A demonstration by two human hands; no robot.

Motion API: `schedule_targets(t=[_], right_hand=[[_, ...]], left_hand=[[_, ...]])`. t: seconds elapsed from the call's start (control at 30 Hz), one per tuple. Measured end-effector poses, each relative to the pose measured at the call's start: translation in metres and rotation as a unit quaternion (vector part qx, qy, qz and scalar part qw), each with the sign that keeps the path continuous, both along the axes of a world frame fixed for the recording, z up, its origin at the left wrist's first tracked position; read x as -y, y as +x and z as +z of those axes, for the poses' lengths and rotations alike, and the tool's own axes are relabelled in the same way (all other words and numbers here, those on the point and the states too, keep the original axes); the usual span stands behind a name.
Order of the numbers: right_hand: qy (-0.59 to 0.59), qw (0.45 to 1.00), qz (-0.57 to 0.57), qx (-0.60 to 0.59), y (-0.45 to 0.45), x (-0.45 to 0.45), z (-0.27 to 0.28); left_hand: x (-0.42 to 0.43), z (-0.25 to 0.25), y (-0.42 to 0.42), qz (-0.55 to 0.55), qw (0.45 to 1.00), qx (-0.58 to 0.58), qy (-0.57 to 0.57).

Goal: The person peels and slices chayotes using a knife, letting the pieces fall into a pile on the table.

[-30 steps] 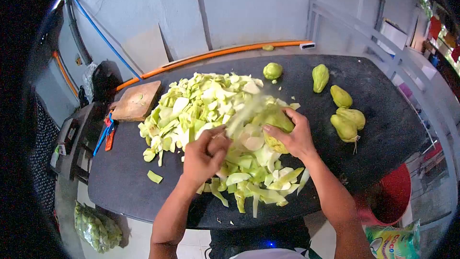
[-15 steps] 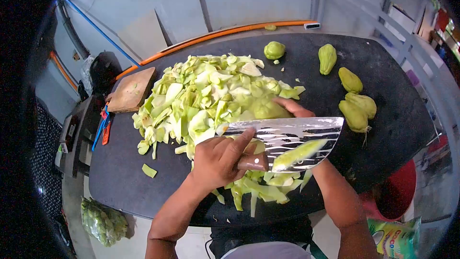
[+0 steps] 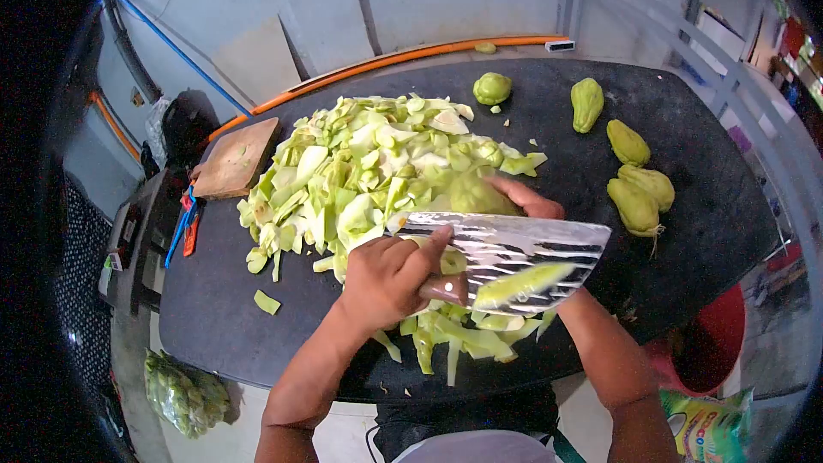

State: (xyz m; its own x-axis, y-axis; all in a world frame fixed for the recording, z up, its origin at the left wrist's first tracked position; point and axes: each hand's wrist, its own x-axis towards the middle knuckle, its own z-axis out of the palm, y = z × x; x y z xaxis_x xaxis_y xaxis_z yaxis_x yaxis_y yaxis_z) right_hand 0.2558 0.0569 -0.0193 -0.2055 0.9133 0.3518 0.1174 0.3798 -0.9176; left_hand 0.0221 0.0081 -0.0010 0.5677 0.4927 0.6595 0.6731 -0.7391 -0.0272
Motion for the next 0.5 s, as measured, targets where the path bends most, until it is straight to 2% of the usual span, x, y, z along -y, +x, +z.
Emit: schedule_targets(t=[0.03, 0.1, 0.17, 0.2, 0.23, 0.3, 0.4, 0.5], right_hand=[[-0.013, 1.0, 0.006, -0.022, 0.002, -0.002, -0.006], [0.202, 0.969, -0.062, 0.126, -0.002, -0.001, -0.008], [0.134, 0.987, -0.04, 0.083, -0.003, 0.003, -0.002], [0.166, 0.984, -0.025, 0.064, 0.003, -0.004, -0.009], [0.131, 0.987, -0.036, 0.09, 0.005, 0.0, 0.0], [0.133, 0.988, -0.05, 0.055, 0.0, 0.006, 0.015], [0.114, 0.991, -0.066, 0.023, 0.007, -0.005, 0.014], [-0.031, 0.974, -0.058, -0.215, 0.009, -0.024, 0.022]], left_hand=[[-0.003, -0.002, -0.006, 0.009, 1.0, 0.009, -0.017], [-0.011, -0.006, -0.02, 0.027, 0.998, 0.027, -0.049], [-0.011, -0.004, -0.027, 0.06, 0.995, 0.04, -0.075], [-0.013, -0.005, -0.033, 0.08, 0.993, 0.043, -0.08], [-0.016, -0.006, -0.041, 0.1, 0.99, 0.047, -0.084], [-0.026, -0.013, -0.063, 0.204, 0.971, 0.09, -0.083], [-0.024, -0.002, -0.074, 0.206, 0.967, 0.139, -0.052], [-0.023, 0.009, -0.068, 0.23, 0.953, 0.187, -0.063]])
